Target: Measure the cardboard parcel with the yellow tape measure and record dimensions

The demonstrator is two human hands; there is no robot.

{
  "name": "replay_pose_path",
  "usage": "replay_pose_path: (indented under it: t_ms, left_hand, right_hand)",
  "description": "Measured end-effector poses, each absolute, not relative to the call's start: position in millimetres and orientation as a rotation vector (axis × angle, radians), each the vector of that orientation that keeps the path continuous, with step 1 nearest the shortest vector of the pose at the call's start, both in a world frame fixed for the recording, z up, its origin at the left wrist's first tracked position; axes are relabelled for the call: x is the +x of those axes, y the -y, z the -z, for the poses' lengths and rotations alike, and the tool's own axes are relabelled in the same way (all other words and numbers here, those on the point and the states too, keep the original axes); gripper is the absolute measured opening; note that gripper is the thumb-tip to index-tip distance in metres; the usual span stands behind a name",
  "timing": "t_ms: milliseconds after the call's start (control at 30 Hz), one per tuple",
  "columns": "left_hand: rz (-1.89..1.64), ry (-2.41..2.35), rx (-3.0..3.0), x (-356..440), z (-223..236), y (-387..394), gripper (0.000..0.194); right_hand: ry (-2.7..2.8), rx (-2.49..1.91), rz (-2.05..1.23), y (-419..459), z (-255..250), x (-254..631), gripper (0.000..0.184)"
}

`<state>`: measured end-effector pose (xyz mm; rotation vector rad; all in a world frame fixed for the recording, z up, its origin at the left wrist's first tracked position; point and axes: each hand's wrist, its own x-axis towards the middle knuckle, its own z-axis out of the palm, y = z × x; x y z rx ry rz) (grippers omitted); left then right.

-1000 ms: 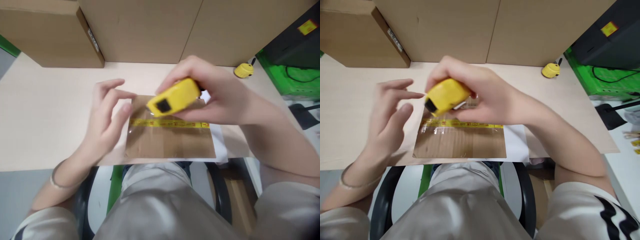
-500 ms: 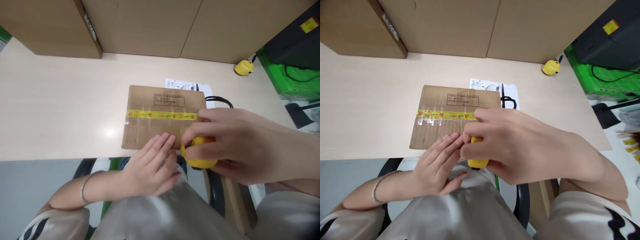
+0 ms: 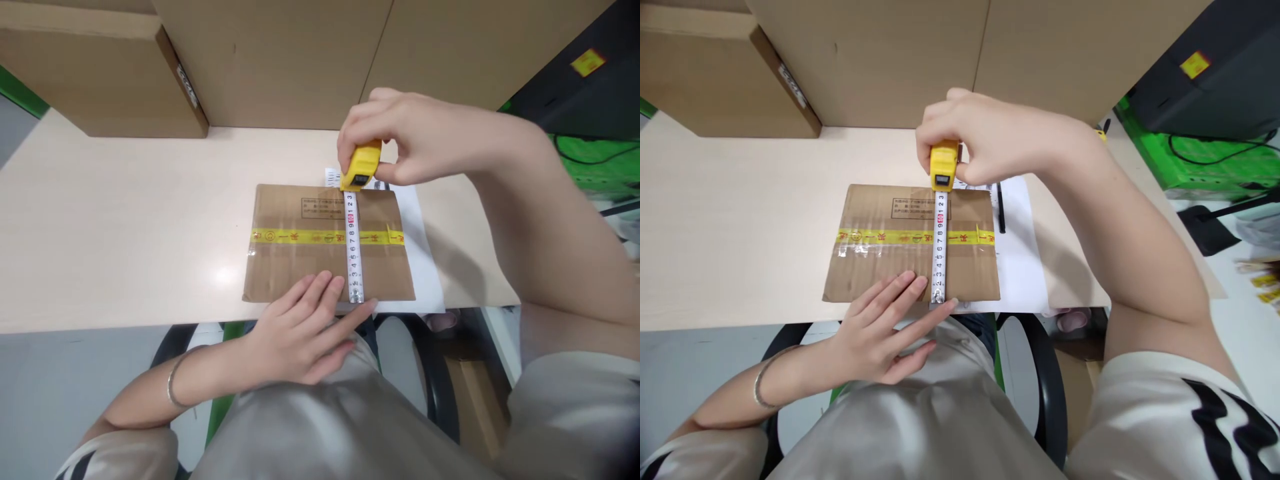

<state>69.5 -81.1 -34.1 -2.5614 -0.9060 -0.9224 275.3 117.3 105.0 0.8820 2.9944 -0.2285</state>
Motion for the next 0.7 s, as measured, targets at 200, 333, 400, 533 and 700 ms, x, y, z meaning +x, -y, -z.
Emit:
replay_pose_path:
  t_ms: [200, 333, 400, 533, 700]
  left_hand:
    - [0.905, 0.915, -2.573, 70, 34, 82, 0.047]
    - [0.900, 0.922, -2.563, 71, 34, 82, 0.048]
    - [0.907, 0.921, -2.559, 71, 34, 81, 0.048]
    - [0.901, 0.924, -2.561, 70, 35, 82, 0.050]
    - [0.855, 0.894, -2.566, 67, 37, 82, 0.060]
  right_hand:
    - [-2.987, 0.956, 0.349, -137, -98, 271, 0.049]
    - [-2.998, 0.953, 0.398, -144, -91, 271, 0.044]
    - [-3.013, 0.942, 0.425, -144, -92, 272, 0.042]
    - [-3.077, 0.888, 0.469, -133, -101, 279, 0.037]
    - [-3.136, 0.470, 0.642, -86, -103, 285, 0.032]
